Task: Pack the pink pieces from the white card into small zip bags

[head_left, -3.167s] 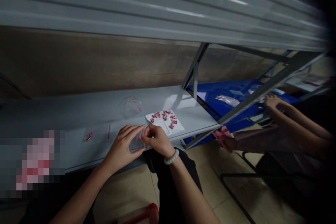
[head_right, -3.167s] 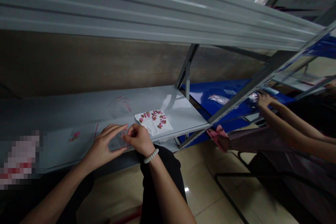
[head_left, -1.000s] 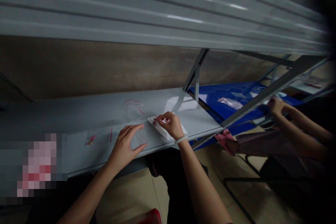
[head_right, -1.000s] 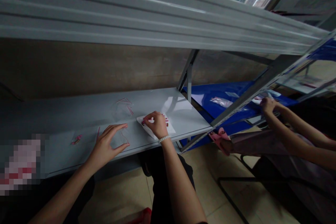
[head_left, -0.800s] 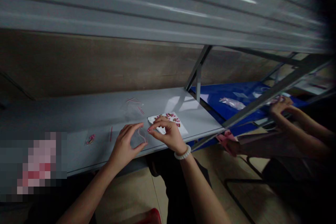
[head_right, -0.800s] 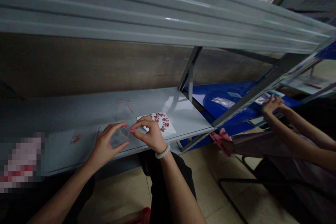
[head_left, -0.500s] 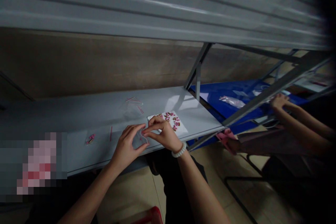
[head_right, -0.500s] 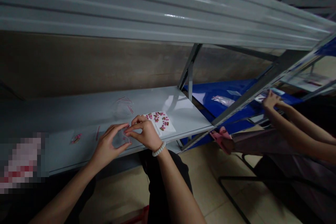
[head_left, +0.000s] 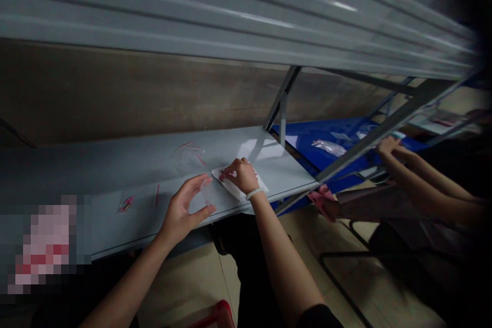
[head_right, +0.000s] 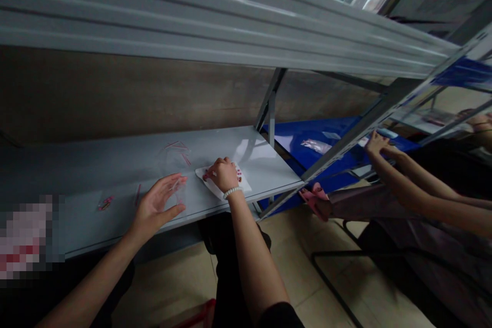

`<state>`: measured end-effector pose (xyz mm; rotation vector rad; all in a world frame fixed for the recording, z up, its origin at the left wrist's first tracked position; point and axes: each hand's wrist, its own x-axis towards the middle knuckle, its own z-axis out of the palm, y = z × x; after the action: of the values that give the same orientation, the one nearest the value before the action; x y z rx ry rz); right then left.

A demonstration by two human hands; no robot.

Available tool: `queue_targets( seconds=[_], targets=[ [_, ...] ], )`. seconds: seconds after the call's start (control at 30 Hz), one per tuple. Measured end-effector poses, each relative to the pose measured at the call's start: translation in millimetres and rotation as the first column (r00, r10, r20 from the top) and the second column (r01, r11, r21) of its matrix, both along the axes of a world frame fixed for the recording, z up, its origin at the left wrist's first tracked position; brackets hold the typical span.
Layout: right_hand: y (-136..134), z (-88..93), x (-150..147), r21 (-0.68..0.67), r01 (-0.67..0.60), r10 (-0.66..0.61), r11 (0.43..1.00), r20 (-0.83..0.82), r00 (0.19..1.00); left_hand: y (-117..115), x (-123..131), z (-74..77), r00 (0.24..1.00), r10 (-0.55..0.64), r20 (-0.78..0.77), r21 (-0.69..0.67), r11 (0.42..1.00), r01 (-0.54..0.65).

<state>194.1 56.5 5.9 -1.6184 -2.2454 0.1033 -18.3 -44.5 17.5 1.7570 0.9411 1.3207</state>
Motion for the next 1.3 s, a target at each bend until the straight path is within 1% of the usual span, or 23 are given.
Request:
queue_targets(
  seconds=[0.1,0.2,0.27,0.37,0.43,0.5,0.63,0.77,0.87,0.9,0.97,1.03,1.1,1.17,1.2,1.3],
  targets=[
    [-2.8,-2.6,-4.7,-0.029,0.016,-0.014,0.999,0.063,0.998,-2.0,2.1,1.2,0.998,-0.041,0.039,-0.017,0.999,0.042],
    [-3.3,-3.6,-5.4,-0.056,0.032,-0.026,0.998,0.105,0.994,-4.5,3.1,5.2,0.998,-0.057,0.004,-0.004,0.998,0.057],
    [-2.7,-3.1,-5.9,-0.061,0.041,-0.033,0.997,0.127,0.991,-6.3,3.8,8.1,0.996,-0.030,-0.085,0.031,0.999,0.032],
    [-1.8,-1.1,-8.2,-0.069,0.051,-0.040,0.996,0.144,0.989,-8.1,5.0,10.1,0.975,0.017,-0.221,0.122,0.992,0.010],
    [-1.3,-0.2,-10.3,-0.077,0.055,-0.043,0.995,0.145,0.989,-8.0,5.6,9.4,0.957,0.047,-0.286,0.185,0.983,0.007],
    [-0.9,-0.4,-12.4,-0.079,0.072,-0.060,0.994,0.142,0.988,-7.1,5.9,8.0,0.944,0.069,-0.323,0.220,0.975,0.004],
    [-0.2,-3.7,-15.5,-0.080,0.119,-0.106,0.990,0.147,0.983,-5.4,5.9,6.6,0.937,0.083,-0.339,0.225,0.974,-0.005],
    [0.9,-5.9,-15.7,-0.066,0.119,-0.108,0.991,0.144,0.984,-4.7,5.6,6.4,0.940,0.097,-0.326,0.222,0.975,-0.024],
    [-1.5,-1.9,-13.0,-0.029,0.114,-0.113,0.993,0.042,0.993,-3.0,4.7,4.7,0.940,0.127,-0.316,0.214,0.975,-0.060],
    [-4.2,1.1,-11.9,-0.013,0.117,-0.117,0.993,-0.028,0.993,-2.0,4.2,3.8,0.939,0.140,-0.315,0.207,0.975,-0.076],
    [-13.9,9.6,-10.3,0.007,0.096,-0.093,0.995,-0.222,0.971,0.4,3.0,1.8,0.934,0.174,-0.312,0.199,0.973,-0.115],
    [-28.6,19.9,-11.1,0.013,-0.006,0.011,1.000,-0.439,0.899,2.7,1.6,-0.2,0.929,0.204,-0.310,0.196,0.969,-0.148],
    [-44.8,29.7,-15.0,0.031,-0.172,0.156,0.985,-0.593,0.790,4.4,0.6,-1.5,0.926,0.220,-0.306,0.191,0.967,-0.167],
    [-57.7,36.7,-21.1,0.067,-0.291,0.262,0.955,-0.653,0.711,5.0,0.1,-2.2,0.928,0.221,-0.300,0.180,0.968,-0.173],
    [-61.9,38.8,-24.4,0.081,-0.320,0.292,0.944,-0.660,0.693,4.9,0.1,-2.3,0.929,0.220,-0.296,0.177,0.969,-0.174],
    [-65.3,40.0,-32.2,0.094,-0.345,0.320,0.934,-0.652,0.687,4.3,0.6,-2.9,0.931,0.221,-0.292,0.179,0.968,-0.173]
  ],
)
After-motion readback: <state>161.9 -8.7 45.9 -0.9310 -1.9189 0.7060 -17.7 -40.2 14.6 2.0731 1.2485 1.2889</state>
